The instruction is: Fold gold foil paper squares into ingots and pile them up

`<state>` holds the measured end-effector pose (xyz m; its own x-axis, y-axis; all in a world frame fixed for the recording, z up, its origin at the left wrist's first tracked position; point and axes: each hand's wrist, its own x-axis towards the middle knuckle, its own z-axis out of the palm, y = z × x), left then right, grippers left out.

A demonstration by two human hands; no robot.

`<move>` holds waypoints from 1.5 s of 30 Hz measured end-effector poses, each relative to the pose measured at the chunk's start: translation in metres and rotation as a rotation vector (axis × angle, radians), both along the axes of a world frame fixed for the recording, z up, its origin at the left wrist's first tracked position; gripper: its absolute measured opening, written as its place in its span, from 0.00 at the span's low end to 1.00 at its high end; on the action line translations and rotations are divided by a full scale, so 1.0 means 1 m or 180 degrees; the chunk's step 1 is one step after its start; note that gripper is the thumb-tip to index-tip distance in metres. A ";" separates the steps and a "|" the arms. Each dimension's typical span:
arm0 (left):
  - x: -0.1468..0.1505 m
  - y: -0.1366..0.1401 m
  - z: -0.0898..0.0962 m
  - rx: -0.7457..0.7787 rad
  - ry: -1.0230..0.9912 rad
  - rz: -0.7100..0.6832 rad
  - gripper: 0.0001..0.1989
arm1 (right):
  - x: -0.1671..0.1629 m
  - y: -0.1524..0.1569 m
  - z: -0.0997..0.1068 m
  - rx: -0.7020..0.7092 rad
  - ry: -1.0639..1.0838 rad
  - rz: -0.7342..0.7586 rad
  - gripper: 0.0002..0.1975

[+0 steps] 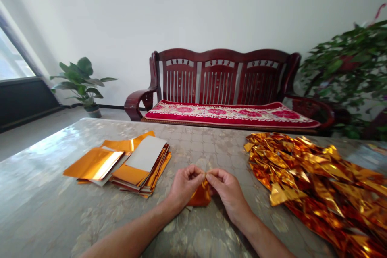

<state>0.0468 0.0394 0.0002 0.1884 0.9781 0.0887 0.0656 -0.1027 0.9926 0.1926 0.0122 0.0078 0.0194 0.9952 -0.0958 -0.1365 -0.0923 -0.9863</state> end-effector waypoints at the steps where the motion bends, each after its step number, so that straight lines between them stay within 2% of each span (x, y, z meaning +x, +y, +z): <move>1: 0.000 0.001 -0.001 0.0007 0.0042 0.0027 0.14 | 0.000 0.000 0.000 -0.0035 -0.0054 0.0051 0.22; 6: 0.002 0.002 -0.006 -0.0132 -0.0010 0.0047 0.12 | 0.003 0.002 -0.002 -0.0110 -0.0366 0.0223 0.22; 14: 0.004 0.004 -0.006 -0.0221 -0.0389 -0.0030 0.14 | 0.004 0.003 0.000 0.0040 -0.0493 0.0275 0.16; 18: -0.002 0.003 0.001 -0.0314 -0.0574 -0.0325 0.16 | 0.012 0.006 0.000 0.0054 -0.0282 -0.0069 0.16; 22: -0.012 0.002 0.009 -0.0195 -0.0651 -0.0743 0.23 | 0.022 0.011 -0.001 0.0081 0.0008 -0.0473 0.17; 25: -0.017 0.000 0.011 -0.0078 -0.0663 -0.0979 0.25 | 0.025 0.012 -0.001 0.0123 0.0061 -0.0511 0.17; 27: -0.020 -0.001 0.008 0.0038 -0.0596 -0.1057 0.22 | 0.024 0.012 -0.002 0.0141 0.0048 -0.0496 0.17; 32: -0.024 0.001 -0.001 0.0553 -0.0079 -0.0878 0.13 | 0.023 0.013 -0.007 0.0295 -0.0086 -0.0557 0.17; 35: -0.025 0.004 -0.007 0.0663 -0.0013 -0.0799 0.11 | 0.022 0.013 -0.010 0.0400 -0.0104 -0.0580 0.17; 41: -0.023 0.007 -0.014 0.0494 -0.0155 -0.0791 0.11 | 0.022 0.014 -0.012 0.0544 -0.0061 -0.0653 0.18; 45: -0.024 0.008 -0.017 0.0489 0.0060 -0.0627 0.08 | 0.023 0.015 -0.013 0.0623 -0.0083 -0.0687 0.19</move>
<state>0.0226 0.0472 -0.0166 0.3770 0.8977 0.2281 0.0479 -0.2648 0.9631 0.2152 0.0268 -0.0056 0.2325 0.9674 0.1008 -0.1068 0.1284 -0.9860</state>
